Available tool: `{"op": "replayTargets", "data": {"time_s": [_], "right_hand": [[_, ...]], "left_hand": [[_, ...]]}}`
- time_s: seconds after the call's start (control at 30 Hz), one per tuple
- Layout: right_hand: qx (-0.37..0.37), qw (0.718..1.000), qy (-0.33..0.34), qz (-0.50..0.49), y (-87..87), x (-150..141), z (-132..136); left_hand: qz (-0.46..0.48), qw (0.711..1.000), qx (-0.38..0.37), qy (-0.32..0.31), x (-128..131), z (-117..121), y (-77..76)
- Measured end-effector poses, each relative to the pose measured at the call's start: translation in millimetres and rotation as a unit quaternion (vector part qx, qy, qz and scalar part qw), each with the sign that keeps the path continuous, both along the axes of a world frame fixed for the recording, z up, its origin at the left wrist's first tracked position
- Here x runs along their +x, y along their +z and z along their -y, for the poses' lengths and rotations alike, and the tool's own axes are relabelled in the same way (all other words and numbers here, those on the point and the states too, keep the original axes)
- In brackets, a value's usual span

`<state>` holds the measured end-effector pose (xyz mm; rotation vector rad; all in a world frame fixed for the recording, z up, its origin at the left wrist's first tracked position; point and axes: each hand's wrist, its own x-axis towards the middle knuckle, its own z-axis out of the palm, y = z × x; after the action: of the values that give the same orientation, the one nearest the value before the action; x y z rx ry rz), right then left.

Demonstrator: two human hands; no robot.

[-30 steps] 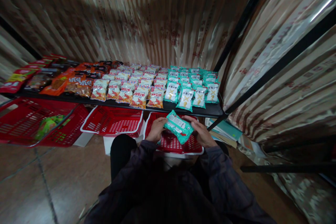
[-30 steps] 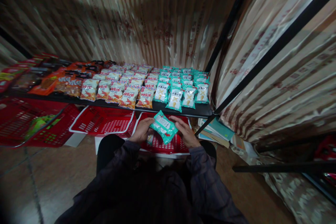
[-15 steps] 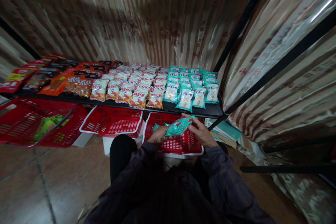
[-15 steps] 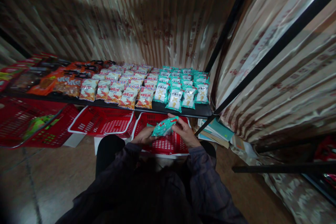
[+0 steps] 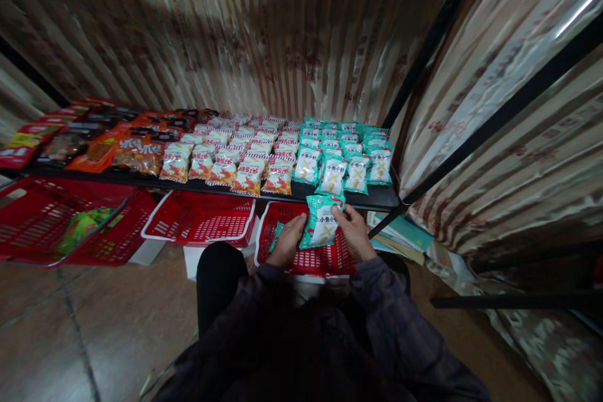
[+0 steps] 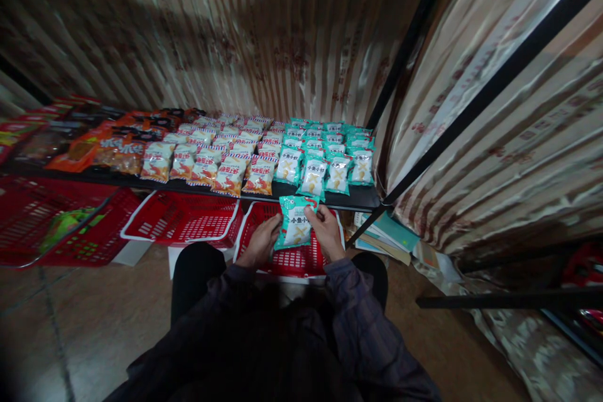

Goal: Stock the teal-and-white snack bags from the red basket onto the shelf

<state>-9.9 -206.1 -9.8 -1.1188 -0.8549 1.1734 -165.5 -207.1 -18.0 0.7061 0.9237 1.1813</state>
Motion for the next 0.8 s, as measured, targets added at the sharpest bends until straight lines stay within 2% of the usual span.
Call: {"op": "replayTargets", "data": {"time_s": [0.1, 0.23, 0.43, 0.6, 0.67, 0.8], "right_hand": [[-0.008, 1.000, 0.002, 0.030, -2.6, -2, -2], [-0.009, 0.996, -0.005, 0.089, -2.8, -3, -4], [-0.015, 0.989, -0.009, 0.148, 0.2, -4, -1], [-0.017, 0.990, 0.001, 0.142, -4.3, -4, 0], [-0.010, 0.992, 0.014, 0.127, -6.0, -4, 1], [-0.004, 0.995, 0.086, 0.047, -8.0, -3, 8]], "left_hand": [[0.042, 0.997, 0.017, -0.064, 4, 0, 11.4], [0.048, 0.995, 0.058, -0.072, 6, 1, 18.4], [0.002, 1.000, 0.026, -0.011, 13, -3, 10.8], [-0.004, 1.000, 0.007, 0.028, 15, -1, 17.8], [0.004, 0.999, 0.004, 0.045, 15, -1, 22.6], [0.009, 0.996, -0.007, 0.092, 13, -4, 26.0]]}}
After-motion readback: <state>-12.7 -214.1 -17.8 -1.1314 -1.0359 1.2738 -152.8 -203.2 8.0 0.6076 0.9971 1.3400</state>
